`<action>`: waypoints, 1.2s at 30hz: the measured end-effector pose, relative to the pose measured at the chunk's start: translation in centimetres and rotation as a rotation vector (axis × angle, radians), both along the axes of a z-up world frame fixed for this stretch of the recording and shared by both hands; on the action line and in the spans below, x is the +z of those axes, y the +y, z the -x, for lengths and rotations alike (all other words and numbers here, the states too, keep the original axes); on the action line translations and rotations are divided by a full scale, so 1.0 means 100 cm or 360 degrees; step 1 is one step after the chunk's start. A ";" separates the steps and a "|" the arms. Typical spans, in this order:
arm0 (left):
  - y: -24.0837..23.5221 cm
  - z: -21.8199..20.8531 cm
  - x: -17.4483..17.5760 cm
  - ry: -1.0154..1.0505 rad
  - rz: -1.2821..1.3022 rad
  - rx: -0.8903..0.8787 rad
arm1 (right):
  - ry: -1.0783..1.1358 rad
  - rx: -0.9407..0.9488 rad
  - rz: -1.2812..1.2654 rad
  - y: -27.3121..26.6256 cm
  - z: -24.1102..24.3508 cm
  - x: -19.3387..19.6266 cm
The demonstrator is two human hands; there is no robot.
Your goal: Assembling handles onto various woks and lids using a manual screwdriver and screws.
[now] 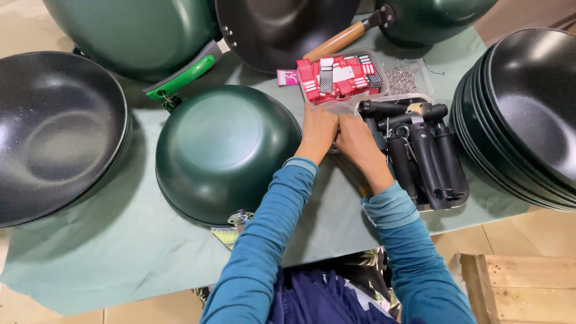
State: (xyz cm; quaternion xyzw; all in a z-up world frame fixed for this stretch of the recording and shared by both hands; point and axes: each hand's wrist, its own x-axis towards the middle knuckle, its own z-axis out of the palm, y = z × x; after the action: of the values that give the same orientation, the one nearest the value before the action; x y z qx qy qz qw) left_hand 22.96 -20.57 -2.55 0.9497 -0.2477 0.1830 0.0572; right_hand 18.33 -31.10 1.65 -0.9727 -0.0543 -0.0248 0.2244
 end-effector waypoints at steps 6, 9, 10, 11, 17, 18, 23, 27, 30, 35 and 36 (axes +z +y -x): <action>0.002 -0.001 -0.004 -0.0150 0.0098 -0.0141 | -0.0457 -0.0013 -0.0114 -0.024 0.011 -0.011; 0.004 -0.005 0.000 -0.0286 0.0152 -0.0245 | -0.0734 0.0020 -0.0137 -0.025 0.034 0.006; 0.011 0.009 0.013 -0.0275 0.0153 -0.0243 | -0.0724 0.0021 -0.0138 -0.022 0.049 0.014; 0.020 0.020 0.028 -0.0272 0.0160 -0.0285 | -0.0717 -0.0001 -0.0238 -0.018 0.060 0.024; 0.076 0.116 0.055 0.0242 0.0014 -0.0425 | -0.0489 -0.0093 -0.0444 0.011 0.134 0.033; 0.086 0.134 0.050 0.0432 -0.0055 -0.0473 | -0.0465 -0.0066 -0.0426 0.017 0.146 0.029; 0.124 0.194 0.013 0.0618 0.0152 -0.0416 | -0.0293 0.0078 -0.0436 0.039 0.185 -0.031; 0.133 0.220 -0.016 0.0593 0.0380 -0.0274 | -0.0336 0.0086 -0.0421 0.045 0.195 -0.053; 0.132 0.230 -0.021 0.0411 0.0500 -0.0267 | -0.0381 0.0138 -0.0346 0.047 0.196 -0.055; 0.135 0.241 -0.015 0.0382 0.0632 -0.0276 | -0.0392 0.0185 -0.0344 0.055 0.200 -0.051; 0.138 0.243 -0.009 0.0442 0.0680 -0.0286 | -0.0405 0.0179 -0.0324 0.056 0.200 -0.047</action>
State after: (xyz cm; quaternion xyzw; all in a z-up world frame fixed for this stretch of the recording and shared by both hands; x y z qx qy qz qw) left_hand -1.39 -6.80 -3.46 0.9063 -0.2765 0.0933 0.3058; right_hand -1.71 -25.47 -3.05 -0.9294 -0.1337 -0.1406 0.3141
